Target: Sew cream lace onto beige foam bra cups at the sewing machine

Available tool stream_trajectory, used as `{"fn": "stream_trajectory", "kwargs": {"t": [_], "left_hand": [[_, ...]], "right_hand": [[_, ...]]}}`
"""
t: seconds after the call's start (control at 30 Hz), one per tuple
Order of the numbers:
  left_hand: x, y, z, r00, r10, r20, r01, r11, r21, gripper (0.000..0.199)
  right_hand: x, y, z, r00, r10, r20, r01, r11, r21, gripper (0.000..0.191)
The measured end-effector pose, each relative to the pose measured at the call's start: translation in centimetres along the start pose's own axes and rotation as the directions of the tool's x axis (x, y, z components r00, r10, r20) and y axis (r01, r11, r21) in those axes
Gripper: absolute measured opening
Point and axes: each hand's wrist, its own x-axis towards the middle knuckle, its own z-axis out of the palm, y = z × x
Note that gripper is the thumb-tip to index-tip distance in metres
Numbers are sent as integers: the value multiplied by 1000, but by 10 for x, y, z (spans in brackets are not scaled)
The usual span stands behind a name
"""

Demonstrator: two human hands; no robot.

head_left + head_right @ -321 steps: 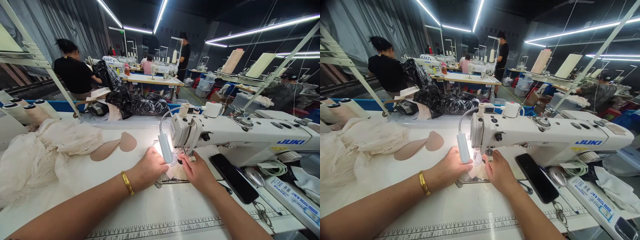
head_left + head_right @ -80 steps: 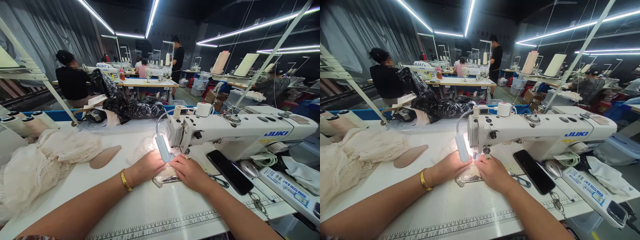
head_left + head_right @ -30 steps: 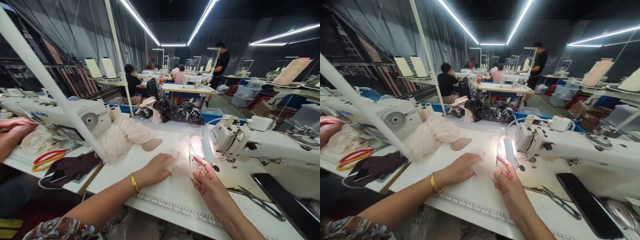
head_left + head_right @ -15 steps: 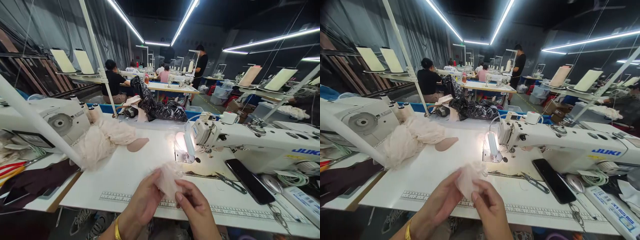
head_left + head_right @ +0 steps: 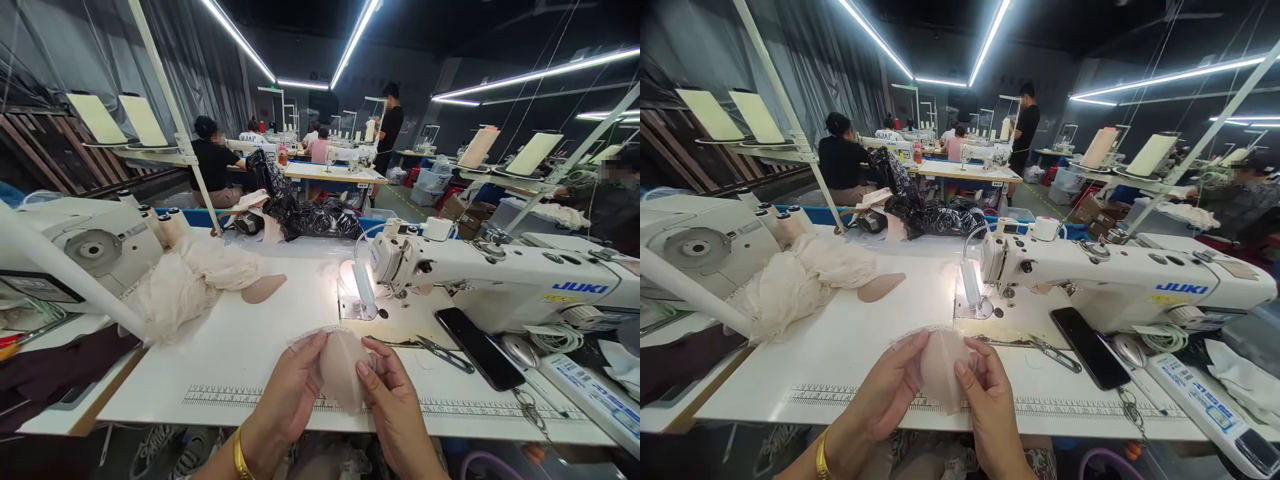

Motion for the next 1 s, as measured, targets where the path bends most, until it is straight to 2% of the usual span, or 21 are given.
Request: {"fn": "stream_trajectory", "kwargs": {"t": [0.13,0.3,0.47,0.63,0.7,0.77,0.9,1.0], "left_hand": [[2,-3,2,1000,25,2,-25,1000,16,42],[4,-9,3,999,28,42,-29,999,15,39],[6,-8,7,999,29,45,-29,1000,-10,37],[6,-5,12,995,44,93,-45,999,6,38],[7,-5,14,993,16,115,-21,999,41,38],[11,-5,16,996,-13,93,8,999,54,36],[22,-2,15,999,-17,27,18,999,-33,27],[26,12,10,992,-80,98,79,997,12,28]], "right_hand": [[1,-3,2,1000,15,-15,-14,999,40,63],[4,-4,2,998,44,35,-47,996,78,77],[5,-1,0,998,29,47,-33,995,89,81],[7,-1,-2,998,-33,48,31,998,45,80],[8,-2,-2,997,-56,51,55,998,18,81],[9,-2,-3,996,-75,50,76,997,-20,83],[8,-3,-10,989,-82,120,95,990,-107,88],[11,-12,-23,980,-60,187,94,980,-178,89]]}}
